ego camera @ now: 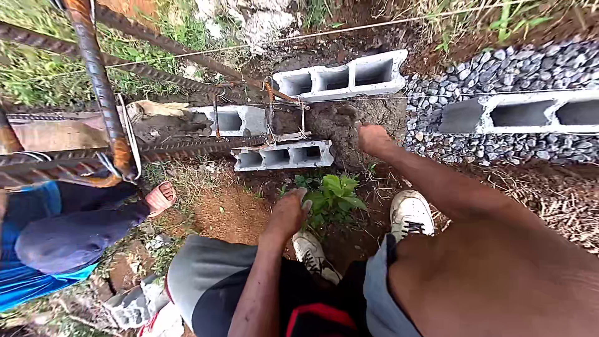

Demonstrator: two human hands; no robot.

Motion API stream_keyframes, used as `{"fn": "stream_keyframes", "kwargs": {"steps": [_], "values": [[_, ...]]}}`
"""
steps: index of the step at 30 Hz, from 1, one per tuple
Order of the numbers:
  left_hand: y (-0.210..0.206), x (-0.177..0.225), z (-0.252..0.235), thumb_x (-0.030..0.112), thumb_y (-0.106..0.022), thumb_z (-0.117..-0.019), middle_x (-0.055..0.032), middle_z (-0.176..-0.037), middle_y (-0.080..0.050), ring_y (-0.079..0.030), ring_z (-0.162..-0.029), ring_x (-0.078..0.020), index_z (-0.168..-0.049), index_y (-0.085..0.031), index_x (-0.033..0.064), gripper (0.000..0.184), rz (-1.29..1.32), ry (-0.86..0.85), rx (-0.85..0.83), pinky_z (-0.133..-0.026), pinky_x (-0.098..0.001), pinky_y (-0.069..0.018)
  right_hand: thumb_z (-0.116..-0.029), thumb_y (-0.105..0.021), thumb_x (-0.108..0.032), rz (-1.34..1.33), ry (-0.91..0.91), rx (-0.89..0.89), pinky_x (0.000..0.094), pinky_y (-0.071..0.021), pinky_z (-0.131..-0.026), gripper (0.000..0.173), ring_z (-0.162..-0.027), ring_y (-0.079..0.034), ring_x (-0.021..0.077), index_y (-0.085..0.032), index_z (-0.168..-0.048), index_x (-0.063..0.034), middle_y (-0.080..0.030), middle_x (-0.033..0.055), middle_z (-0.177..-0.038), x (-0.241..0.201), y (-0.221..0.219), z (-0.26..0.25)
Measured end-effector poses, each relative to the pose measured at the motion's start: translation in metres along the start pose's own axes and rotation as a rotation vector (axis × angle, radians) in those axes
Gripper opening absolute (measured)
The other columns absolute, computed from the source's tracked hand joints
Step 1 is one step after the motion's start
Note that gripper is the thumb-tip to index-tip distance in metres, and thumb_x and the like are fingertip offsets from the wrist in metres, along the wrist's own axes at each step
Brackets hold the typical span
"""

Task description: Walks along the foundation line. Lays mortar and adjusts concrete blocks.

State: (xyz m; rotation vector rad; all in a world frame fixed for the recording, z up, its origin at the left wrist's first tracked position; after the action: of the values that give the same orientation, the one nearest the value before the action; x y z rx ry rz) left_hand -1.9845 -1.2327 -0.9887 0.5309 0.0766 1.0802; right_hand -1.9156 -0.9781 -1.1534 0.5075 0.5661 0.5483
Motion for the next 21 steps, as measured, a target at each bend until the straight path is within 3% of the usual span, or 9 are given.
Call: {"fn": "stream_keyframes", "kwargs": {"steps": [2,5,7,10,15,17,21], "values": [[0.000,-0.001,-0.005,0.029,-0.051,-0.1073,-0.0175,-0.139,-0.061,-0.059,-0.129,-0.0320,-0.143,-0.058,0.0065,0.043,0.001,-0.014,0.007,-0.111,-0.0518,-0.0450,-0.0937,-0.066,-0.011,0.021,-0.011,0.053,0.0728,-0.0518,-0.086,0.055,-0.110,-0.064,0.0555,-0.052,-0.145,-0.0005,-0.058,0.0313,-0.138,0.013,0.007,0.012],[-0.001,-0.004,-0.009,0.028,-0.053,-0.1063,-0.0195,-0.138,-0.062,-0.059,-0.129,-0.0343,-0.143,-0.058,0.0048,0.044,0.023,-0.030,0.021,-0.111,-0.0554,-0.0447,-0.0887,-0.075,-0.010,-0.100,-0.032,0.150,0.0748,-0.0527,-0.079,0.064,-0.101,-0.065,0.0581,-0.046,-0.145,0.0028,-0.057,0.0349,-0.133,0.060,0.010,0.068],[-0.002,-0.002,-0.011,0.029,-0.054,-0.1064,-0.0195,-0.138,-0.062,-0.060,-0.128,-0.0349,-0.143,-0.058,0.0056,0.044,0.021,-0.020,-0.003,-0.110,-0.0567,-0.0448,-0.0920,-0.074,-0.012,-0.189,-0.079,0.099,0.0750,-0.0516,-0.083,0.067,-0.102,-0.065,0.0572,-0.041,-0.149,0.0001,-0.060,0.0355,-0.125,0.093,0.004,0.102],[-0.005,0.005,-0.016,0.030,-0.054,-0.1063,-0.0169,-0.139,-0.062,-0.061,-0.127,-0.0335,-0.142,-0.059,0.0078,0.043,0.000,-0.022,-0.027,-0.110,-0.0566,-0.0454,-0.0971,-0.069,-0.018,-0.186,-0.064,-0.012,0.0714,-0.0529,-0.083,0.058,-0.098,-0.068,0.0523,-0.044,-0.148,-0.0041,-0.067,0.0319,-0.109,0.120,-0.016,0.132],[-0.002,0.018,-0.023,0.029,-0.056,-0.1055,-0.0183,-0.138,-0.061,-0.061,-0.126,-0.0342,-0.141,-0.059,0.0068,0.042,0.033,-0.008,0.031,-0.108,-0.0583,-0.0458,-0.1053,-0.055,-0.031,-0.102,-0.010,-0.193,0.0686,-0.0519,-0.090,0.051,-0.106,-0.067,0.0501,-0.048,-0.148,-0.0044,-0.068,0.0297,-0.115,0.102,-0.043,0.140],[0.004,0.019,-0.025,0.028,-0.058,-0.1050,-0.0196,-0.137,-0.062,-0.061,-0.126,-0.0356,-0.140,-0.060,0.0060,0.042,0.073,0.008,0.088,-0.108,-0.0589,-0.0462,-0.1054,-0.056,-0.031,-0.136,-0.002,-0.216,0.0690,-0.0510,-0.089,0.045,-0.103,-0.067,0.0497,-0.054,-0.143,-0.0063,-0.069,0.0288,-0.107,0.103,-0.038,0.136],[0.012,0.010,-0.033,0.028,-0.058,-0.1049,-0.0232,-0.124,-0.067,-0.066,-0.113,-0.0408,-0.135,-0.062,0.0062,0.038,0.182,0.092,0.201,-0.096,-0.0641,-0.0505,-0.1098,-0.050,-0.031,-0.153,0.019,-0.260,0.0716,-0.0493,-0.091,0.041,-0.105,-0.067,0.0484,-0.056,-0.146,-0.0132,-0.069,0.0274,-0.115,0.133,-0.008,0.135]]}}
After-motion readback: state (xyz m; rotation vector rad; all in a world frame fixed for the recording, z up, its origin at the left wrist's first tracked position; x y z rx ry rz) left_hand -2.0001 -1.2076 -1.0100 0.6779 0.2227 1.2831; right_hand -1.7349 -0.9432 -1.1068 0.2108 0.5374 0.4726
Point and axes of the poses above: each hand's wrist, its own z-axis away from the middle knuckle, its own y-axis out of the back of the hand, x = y × z, the point moved 6 cm from there along -z, towards the middle knuckle
